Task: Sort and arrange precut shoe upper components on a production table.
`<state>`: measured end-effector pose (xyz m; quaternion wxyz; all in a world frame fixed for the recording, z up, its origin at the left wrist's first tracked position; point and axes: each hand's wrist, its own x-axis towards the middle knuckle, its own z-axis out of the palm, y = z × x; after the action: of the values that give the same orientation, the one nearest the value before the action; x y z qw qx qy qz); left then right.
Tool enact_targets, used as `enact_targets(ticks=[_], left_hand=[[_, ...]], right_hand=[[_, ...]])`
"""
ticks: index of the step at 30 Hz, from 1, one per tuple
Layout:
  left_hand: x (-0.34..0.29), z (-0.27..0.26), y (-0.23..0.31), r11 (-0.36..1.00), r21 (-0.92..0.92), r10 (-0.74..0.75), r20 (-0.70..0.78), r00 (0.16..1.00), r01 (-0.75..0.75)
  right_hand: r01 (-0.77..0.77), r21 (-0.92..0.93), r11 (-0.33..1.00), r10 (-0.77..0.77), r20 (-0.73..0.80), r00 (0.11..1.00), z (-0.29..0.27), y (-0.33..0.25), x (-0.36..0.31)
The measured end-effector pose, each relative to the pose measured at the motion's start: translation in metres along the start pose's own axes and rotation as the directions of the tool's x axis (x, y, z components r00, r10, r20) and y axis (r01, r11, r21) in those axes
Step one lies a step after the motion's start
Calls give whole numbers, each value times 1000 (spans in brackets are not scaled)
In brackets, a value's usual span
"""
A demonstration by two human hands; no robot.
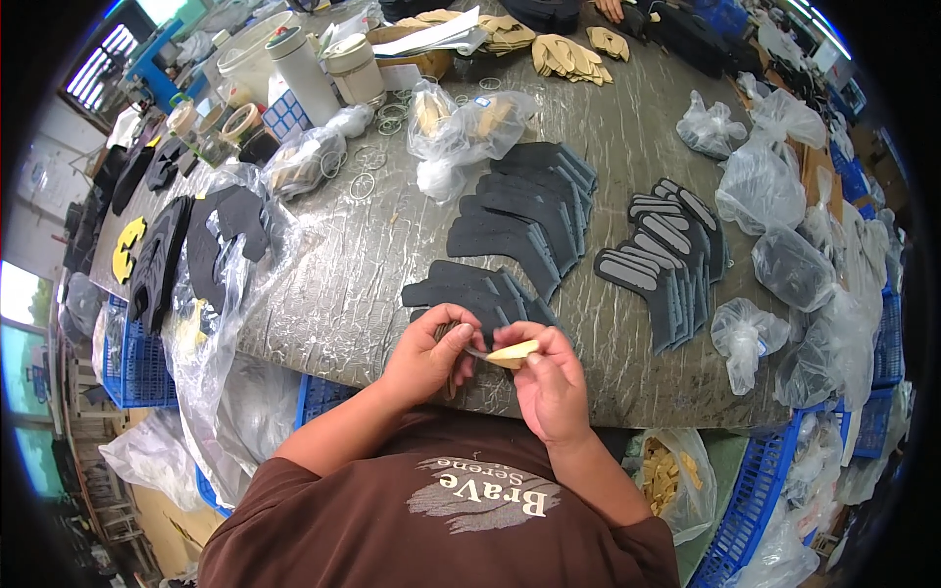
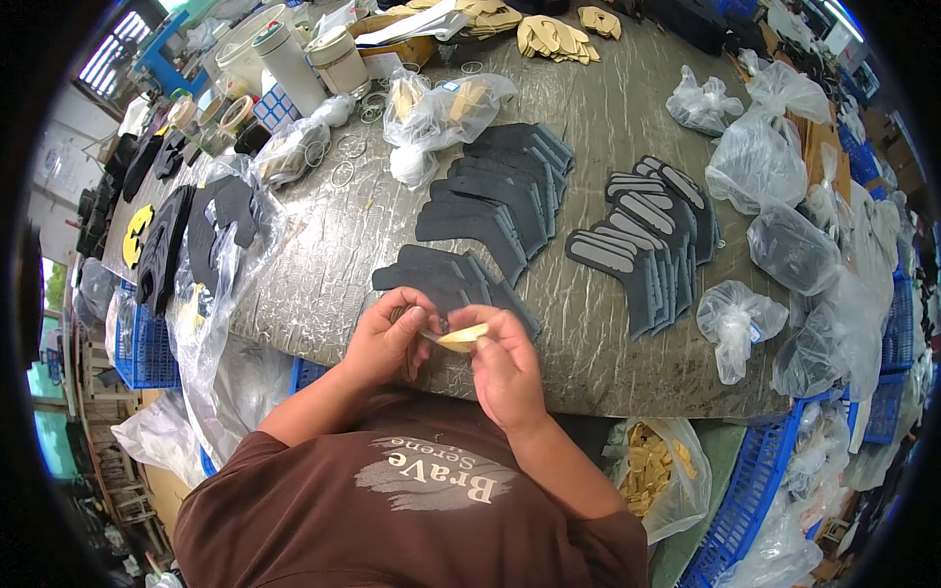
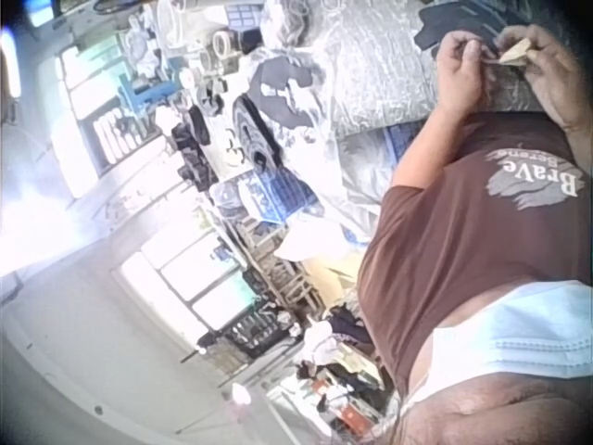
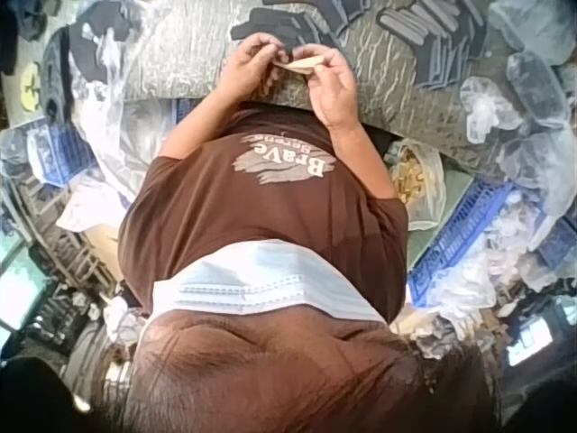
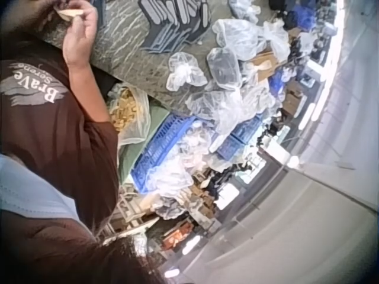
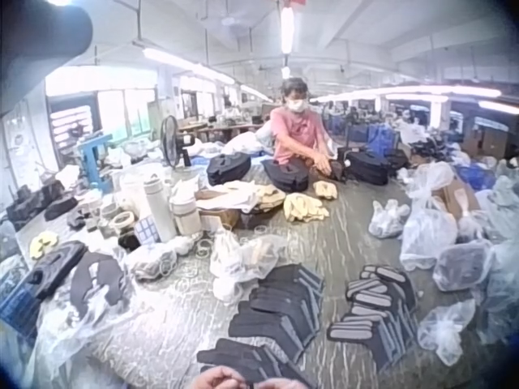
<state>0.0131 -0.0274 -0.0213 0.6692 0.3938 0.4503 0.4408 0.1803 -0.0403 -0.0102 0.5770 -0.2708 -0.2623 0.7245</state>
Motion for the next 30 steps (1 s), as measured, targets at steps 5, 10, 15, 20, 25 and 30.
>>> enact_targets(ticks=[5, 10, 15, 20, 25, 30], left_hand=[[-4, -11, -4, 979, -203, -46, -160, 986, 13], [-8, -16, 1, 984, -179, -70, -264, 962, 22], [-14, -15, 10, 985, -144, -122, -217, 968, 92], [-25, -47, 28, 881, 367, 294, 72, 953, -299], [-26, -55, 24, 703, 560, 465, 106, 879, -439], [-24, -67, 30, 965, 261, 74, -338, 938, 18]], right_hand=[[64, 274, 959, -79, 43, 996, -21, -5, 2], [384, -738, 554, -255, 289, 923, 4, -10, -3], [501, -807, 312, -296, 419, 859, 4, -2, -1], [210, -705, 678, -138, 159, 978, -5, -4, 0], [321, -807, 495, -189, 260, 947, 7, -1, 9], [446, -851, -278, -123, 492, 862, 9, 6, 28]])
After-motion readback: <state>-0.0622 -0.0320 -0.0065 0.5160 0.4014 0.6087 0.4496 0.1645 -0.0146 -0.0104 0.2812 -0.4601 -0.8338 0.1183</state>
